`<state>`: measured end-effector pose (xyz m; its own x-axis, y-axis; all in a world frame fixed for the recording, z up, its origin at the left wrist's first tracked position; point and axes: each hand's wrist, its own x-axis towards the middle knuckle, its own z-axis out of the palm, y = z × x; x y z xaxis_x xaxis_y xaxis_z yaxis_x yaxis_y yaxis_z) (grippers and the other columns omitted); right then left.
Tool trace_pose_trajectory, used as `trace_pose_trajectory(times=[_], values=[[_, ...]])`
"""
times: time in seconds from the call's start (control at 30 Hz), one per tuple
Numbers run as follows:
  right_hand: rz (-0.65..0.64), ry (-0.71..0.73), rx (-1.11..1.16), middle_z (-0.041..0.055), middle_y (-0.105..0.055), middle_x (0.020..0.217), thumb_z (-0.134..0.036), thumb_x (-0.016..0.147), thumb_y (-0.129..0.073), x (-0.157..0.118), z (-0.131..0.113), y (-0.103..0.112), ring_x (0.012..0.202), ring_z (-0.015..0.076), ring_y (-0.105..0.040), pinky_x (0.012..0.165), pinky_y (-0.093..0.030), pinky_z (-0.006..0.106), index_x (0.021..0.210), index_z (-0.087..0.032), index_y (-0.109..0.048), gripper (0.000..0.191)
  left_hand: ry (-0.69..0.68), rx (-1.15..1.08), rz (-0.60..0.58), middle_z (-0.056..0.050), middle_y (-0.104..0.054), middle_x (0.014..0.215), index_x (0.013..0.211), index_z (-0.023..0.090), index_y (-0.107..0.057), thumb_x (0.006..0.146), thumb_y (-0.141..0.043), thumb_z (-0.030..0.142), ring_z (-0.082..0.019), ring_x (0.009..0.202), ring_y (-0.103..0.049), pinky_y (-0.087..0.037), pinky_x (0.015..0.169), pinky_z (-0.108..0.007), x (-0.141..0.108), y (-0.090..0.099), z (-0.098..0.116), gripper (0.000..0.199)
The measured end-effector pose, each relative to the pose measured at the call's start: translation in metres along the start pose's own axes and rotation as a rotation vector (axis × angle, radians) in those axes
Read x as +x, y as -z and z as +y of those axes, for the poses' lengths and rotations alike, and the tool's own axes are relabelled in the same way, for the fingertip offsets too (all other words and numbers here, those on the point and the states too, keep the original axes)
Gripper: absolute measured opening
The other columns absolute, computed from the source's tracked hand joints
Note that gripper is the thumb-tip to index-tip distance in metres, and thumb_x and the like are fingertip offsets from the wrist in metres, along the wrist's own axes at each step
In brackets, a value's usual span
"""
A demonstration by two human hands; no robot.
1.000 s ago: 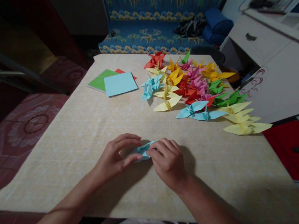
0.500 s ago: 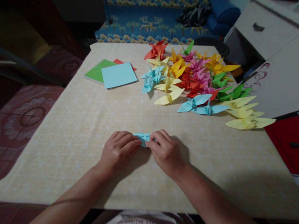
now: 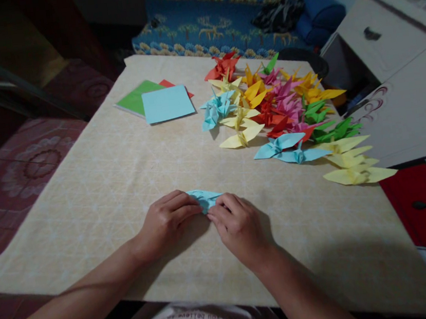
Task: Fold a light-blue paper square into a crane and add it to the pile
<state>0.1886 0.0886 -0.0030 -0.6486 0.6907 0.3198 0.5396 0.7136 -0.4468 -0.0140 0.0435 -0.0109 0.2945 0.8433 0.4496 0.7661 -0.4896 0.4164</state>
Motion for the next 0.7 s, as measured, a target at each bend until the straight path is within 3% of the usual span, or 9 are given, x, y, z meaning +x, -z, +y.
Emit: trace_pose_trajectory(times=[0.27,0.5,0.7], values=[[-0.020,-0.094,0.017,0.0007,-0.066,0.089,-0.024,0.085,-0.070,0.004,-0.005,0.000,0.084,0.0160,-0.063,0.071,-0.048,0.027,0.088,-0.023,-0.069,0.003,0.188,-0.213,0.035,-0.007,-0.070,0.089,0.088,0.019,-0.074,0.086,-0.064,0.016,-0.018,0.081,-0.064,-0.053,0.070,-0.031,-0.002,-0.005,-0.003,0.011],[-0.007,-0.099,0.001,0.0000,-0.066,0.087,-0.020,0.089,-0.064,0.007,-0.005,0.000,0.078,0.0137,-0.063,0.063,-0.043,0.024,0.086,-0.023,-0.068,0.006,0.245,-0.258,0.001,-0.006,-0.069,0.088,0.087,0.018,-0.073,0.084,-0.064,0.014,-0.017,0.081,-0.062,-0.051,0.069,-0.029,0.002,-0.003,-0.003,0.010],[-0.037,-0.204,-0.025,-0.0014,-0.065,0.085,-0.019,0.086,-0.064,0.012,-0.006,-0.001,0.070,0.0120,-0.060,0.058,-0.039,0.023,0.081,-0.023,-0.065,0.007,0.263,-0.241,-0.003,-0.006,-0.068,0.089,0.087,0.017,-0.072,0.085,-0.062,0.015,-0.018,0.081,-0.061,-0.050,0.069,-0.030,0.004,-0.004,0.000,0.010]])
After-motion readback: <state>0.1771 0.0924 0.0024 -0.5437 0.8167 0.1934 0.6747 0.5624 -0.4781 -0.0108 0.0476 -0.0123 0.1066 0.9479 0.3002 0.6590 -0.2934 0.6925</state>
